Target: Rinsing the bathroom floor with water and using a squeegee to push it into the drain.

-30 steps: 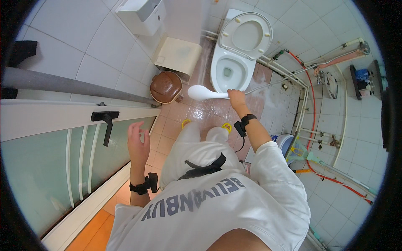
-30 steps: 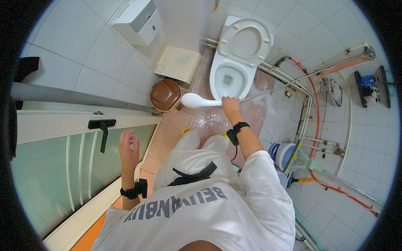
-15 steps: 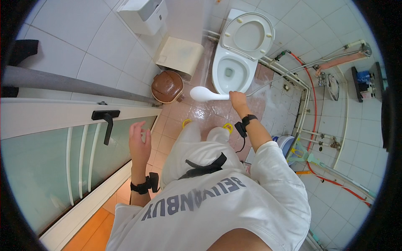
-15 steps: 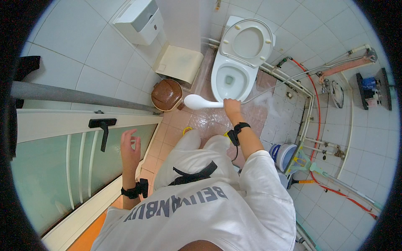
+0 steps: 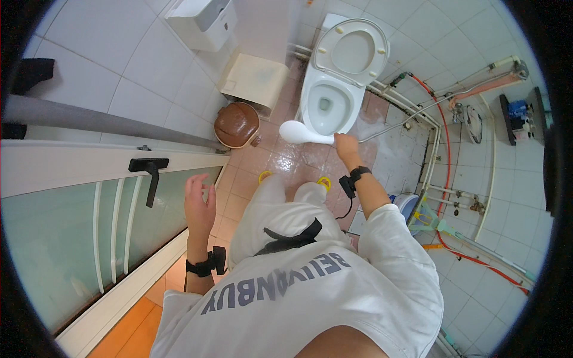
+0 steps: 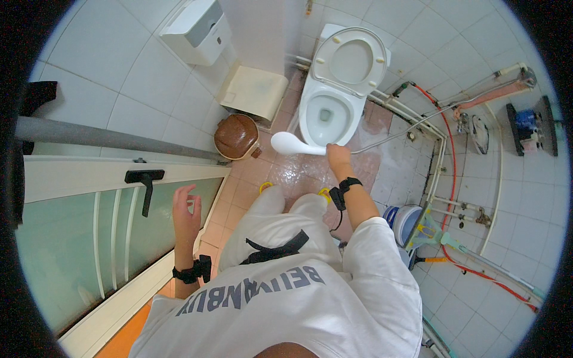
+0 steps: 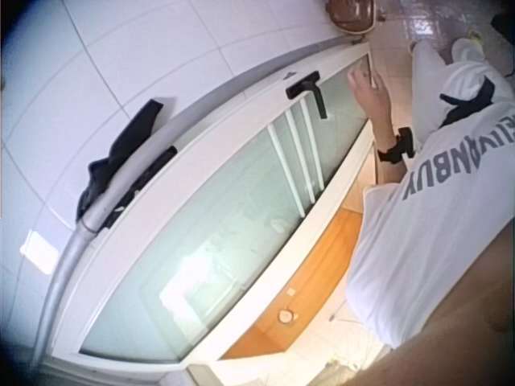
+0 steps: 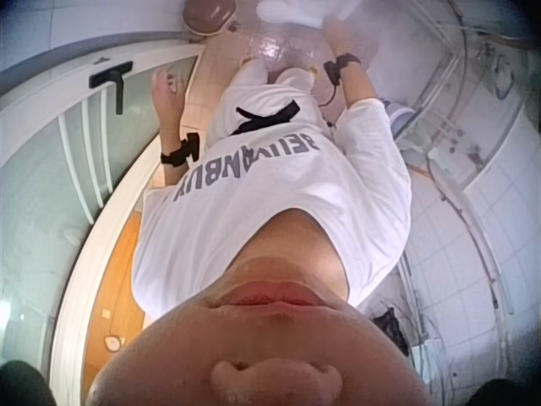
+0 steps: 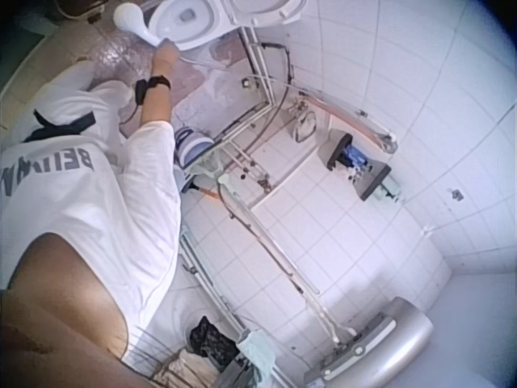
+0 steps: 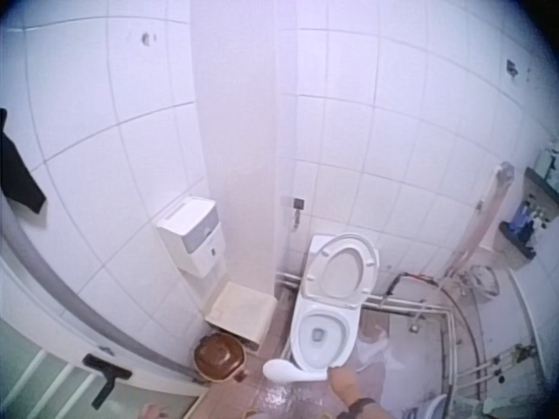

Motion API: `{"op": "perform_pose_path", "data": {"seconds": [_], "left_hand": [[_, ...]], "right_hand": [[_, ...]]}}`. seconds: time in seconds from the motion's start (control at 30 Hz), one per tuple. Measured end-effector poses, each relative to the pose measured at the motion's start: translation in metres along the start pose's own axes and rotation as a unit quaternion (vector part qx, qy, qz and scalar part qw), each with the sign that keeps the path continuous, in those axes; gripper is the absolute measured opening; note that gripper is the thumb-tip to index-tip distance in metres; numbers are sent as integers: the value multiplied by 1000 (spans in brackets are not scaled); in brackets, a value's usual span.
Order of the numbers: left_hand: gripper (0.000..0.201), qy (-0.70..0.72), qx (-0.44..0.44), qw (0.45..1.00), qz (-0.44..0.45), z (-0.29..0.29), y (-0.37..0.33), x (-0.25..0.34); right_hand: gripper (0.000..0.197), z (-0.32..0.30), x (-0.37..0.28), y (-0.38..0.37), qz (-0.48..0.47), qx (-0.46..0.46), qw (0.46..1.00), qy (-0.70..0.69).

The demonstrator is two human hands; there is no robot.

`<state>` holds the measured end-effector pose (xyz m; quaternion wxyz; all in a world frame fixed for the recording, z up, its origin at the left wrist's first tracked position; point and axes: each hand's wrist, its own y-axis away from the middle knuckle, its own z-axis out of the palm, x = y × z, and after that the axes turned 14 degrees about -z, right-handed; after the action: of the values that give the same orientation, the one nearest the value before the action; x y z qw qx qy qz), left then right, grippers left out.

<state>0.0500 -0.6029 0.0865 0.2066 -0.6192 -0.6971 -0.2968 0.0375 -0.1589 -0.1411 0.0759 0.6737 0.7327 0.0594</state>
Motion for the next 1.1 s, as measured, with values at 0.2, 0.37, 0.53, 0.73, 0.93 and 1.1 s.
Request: {"op": "perform_pose_path", "data": {"seconds": [0.2,0.37,0.53,0.73,0.93,1.1], "left_hand": [[28,-7,-2,1000,4,3,0,3],[28,-8,-1,1000,12,4,3,3],[28,-7,-1,1000,2,6,5,6],[28,-5,-7,1000,-10,5,7,4],[29,-11,-6,1000,-6,6,7,3],[30,-2,-15,999,-28,9,7,9]], "right_hand": [[15,-9,-19,7,-33,-42,998,-31],[15,18,-25,6,-64,-59,996,-25],[16,24,-36,9,-83,-83,993,-21],[16,34,-38,13,-90,-104,990,-35],[15,51,-29,22,-86,-131,986,-49],[15,64,-14,39,-72,-143,984,-81]]}}
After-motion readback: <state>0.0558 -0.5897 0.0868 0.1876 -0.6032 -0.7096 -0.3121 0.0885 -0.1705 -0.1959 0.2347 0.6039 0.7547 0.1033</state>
